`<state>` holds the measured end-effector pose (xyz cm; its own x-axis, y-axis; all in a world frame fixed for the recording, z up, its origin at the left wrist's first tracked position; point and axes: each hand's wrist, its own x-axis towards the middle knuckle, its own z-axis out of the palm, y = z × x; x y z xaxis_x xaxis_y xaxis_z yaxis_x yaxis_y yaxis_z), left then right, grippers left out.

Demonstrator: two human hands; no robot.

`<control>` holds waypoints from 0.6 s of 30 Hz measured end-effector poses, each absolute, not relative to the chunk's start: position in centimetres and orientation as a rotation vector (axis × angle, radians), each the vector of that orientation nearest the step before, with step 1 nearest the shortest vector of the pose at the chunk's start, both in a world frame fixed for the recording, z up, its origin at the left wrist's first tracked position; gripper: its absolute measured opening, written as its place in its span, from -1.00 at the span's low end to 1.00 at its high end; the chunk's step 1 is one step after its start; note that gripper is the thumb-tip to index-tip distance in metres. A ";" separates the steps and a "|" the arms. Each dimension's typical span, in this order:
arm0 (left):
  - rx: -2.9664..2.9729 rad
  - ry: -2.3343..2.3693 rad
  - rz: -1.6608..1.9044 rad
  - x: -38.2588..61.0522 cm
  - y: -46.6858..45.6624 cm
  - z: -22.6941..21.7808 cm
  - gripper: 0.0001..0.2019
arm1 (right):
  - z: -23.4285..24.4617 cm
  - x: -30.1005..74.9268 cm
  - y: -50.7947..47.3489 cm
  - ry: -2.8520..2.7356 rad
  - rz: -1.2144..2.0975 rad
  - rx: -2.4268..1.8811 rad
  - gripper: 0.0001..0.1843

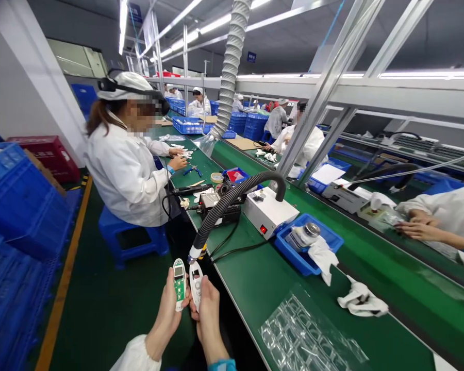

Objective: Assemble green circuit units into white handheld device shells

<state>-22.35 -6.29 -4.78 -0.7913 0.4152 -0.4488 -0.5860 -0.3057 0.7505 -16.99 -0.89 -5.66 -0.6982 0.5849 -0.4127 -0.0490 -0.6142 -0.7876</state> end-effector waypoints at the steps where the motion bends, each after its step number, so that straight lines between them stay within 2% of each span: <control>1: -0.241 1.326 2.138 -22.7 -6.6 -4.8 -0.44 | -5.5 -17.5 -1.1 -1.124 2.343 -0.941 -0.30; 8: -0.306 1.416 2.215 -24.5 -9.2 -3.8 -0.42 | -4.7 -20.5 -3.2 -1.181 2.415 -0.874 -0.30; 18: -0.139 1.376 2.033 -22.5 -6.0 -4.5 -0.48 | -6.1 -13.4 -2.0 -1.084 2.301 -0.983 -0.33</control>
<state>-22.52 -6.00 -4.52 -0.7704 0.4655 -0.4357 -0.5776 -0.2200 0.7861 -13.44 -2.01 -6.05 -0.6663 0.6145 -0.4224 -0.0658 -0.6127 -0.7876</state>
